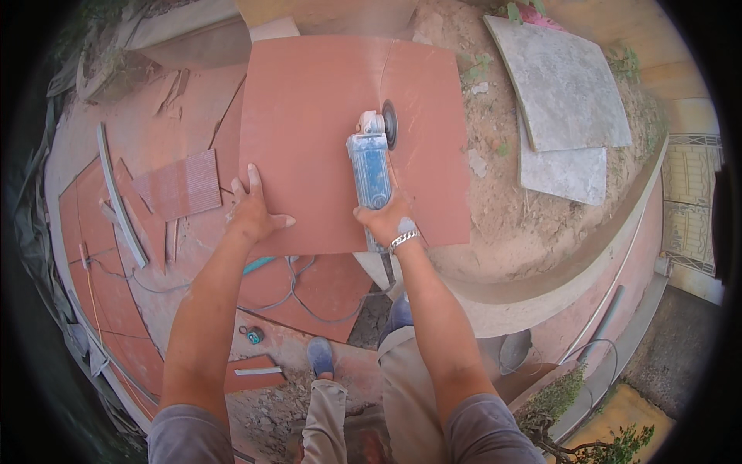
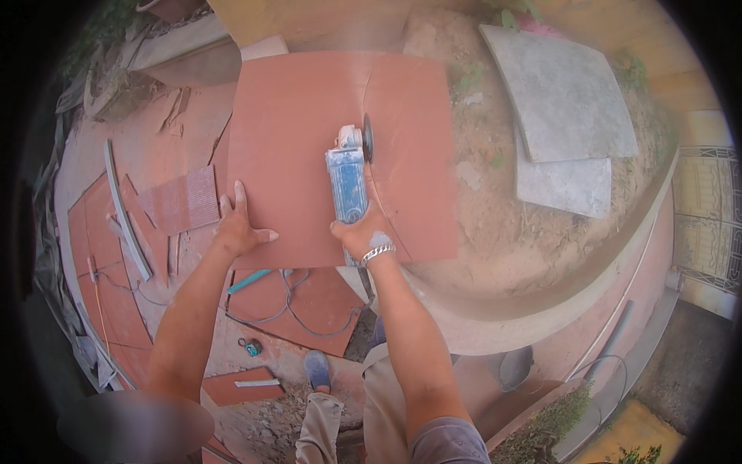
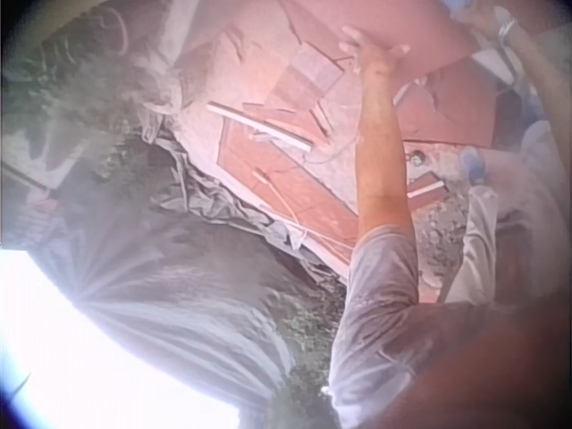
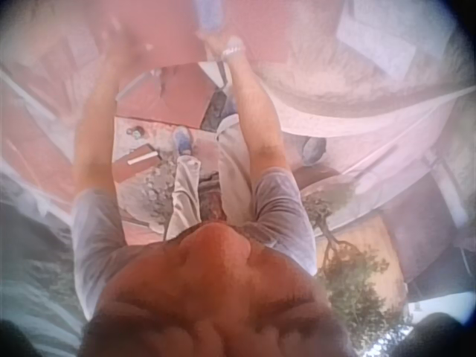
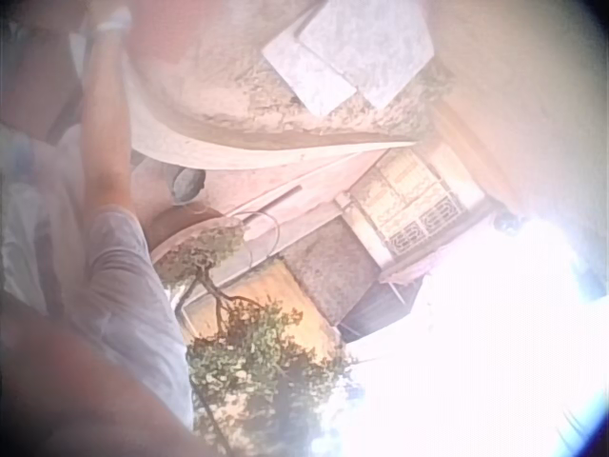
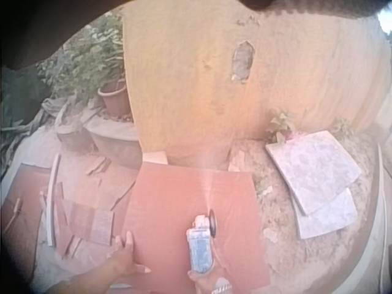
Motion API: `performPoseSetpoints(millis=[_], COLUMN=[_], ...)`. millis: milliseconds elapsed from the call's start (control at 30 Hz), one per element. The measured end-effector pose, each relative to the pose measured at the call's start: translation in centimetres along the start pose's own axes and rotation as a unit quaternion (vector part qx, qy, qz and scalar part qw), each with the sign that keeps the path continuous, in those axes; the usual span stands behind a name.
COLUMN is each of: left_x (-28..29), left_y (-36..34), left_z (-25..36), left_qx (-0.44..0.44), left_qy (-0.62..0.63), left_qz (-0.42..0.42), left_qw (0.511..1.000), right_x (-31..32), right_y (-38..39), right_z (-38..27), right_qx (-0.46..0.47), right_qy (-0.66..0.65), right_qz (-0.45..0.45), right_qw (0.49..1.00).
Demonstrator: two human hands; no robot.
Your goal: The person measures a red tile and a floor area with a tape measure, marks the tile, and cuts it with an angle grinder. The person then places the cut tile onto the prepared floor area.
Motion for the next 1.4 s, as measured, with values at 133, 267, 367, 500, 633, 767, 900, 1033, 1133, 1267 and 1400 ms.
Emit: performPoseSetpoints(millis=[133, 267, 367, 500, 633, 767, 900, 1033, 1133, 1267, 1400], left_x=[0.1, 0.2, 0.3, 0.3, 0.1, -0.2, -0.1, -0.4, -0.7, -0.8, -1.0], left_y=[0.1, 0.1, 0.1, 0.1, 0.0, -0.2, -0.1, -0.3, -0.5, -0.4, -0.3], left_z=[0.1, 0.2, 0.2, 0.3, 0.1, 0.1, 0.0, -0.3, -0.6, -0.5, -0.3], left_qx=[-0.002, 0.004, 0.006, -0.001, -0.01, -0.011, -0.011, -0.01, -0.017, -0.046, -0.045], left_qy=[0.003, -0.002, 0.005, 0.001, 0.001, 0.027, 0.001, 0.005, 0.013, 0.012, 0.024], left_qz=[0.001, -0.007, -0.014, -0.007, 0.003, -0.015, 0.0, -0.001, 0.002, 0.021, 0.005], left_qw=[1.0, 1.0, 1.0, 1.0, 1.0, 0.999, 1.0, 1.0, 1.0, 0.999, 0.999], right_x=[0.1, 0.5, 0.6, 1.1, 1.2, 1.2, 1.3, 1.0, 1.0, 0.9, 0.9], right_y=[0.1, 0.8, 1.9, 3.5, 4.1, 3.7, 3.5, 3.1, 3.0, 3.0, 3.2], right_z=[-0.1, -0.3, -0.3, 0.9, 1.4, 1.7, 2.2, 2.7, 2.9, 3.1, 3.7], right_qx=[-0.006, 0.014, 0.032, 0.003, -0.003, 0.006, 0.013, 0.015, 0.034, 0.04, -0.022], right_qy=[0.008, -0.009, -0.023, 0.017, 0.008, 0.007, 0.018, 0.016, 0.021, -0.018, 0.025], right_qz=[-0.001, 0.01, 0.019, 0.006, -0.014, -0.015, -0.009, -0.021, -0.006, -0.013, -0.041], right_qw=[1.0, 1.0, 0.999, 1.0, 1.0, 1.0, 1.0, 1.0, 0.999, 0.999, 0.999])
Point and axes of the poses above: each hand's wrist, its own y-axis away from the middle knuckle, its own x-axis out of the back of the hand, z = x × y, the point moved 8 cm from there along -y, towards the middle knuckle, and after that the axes turned 5 degrees about y, right-handed, at the moved point
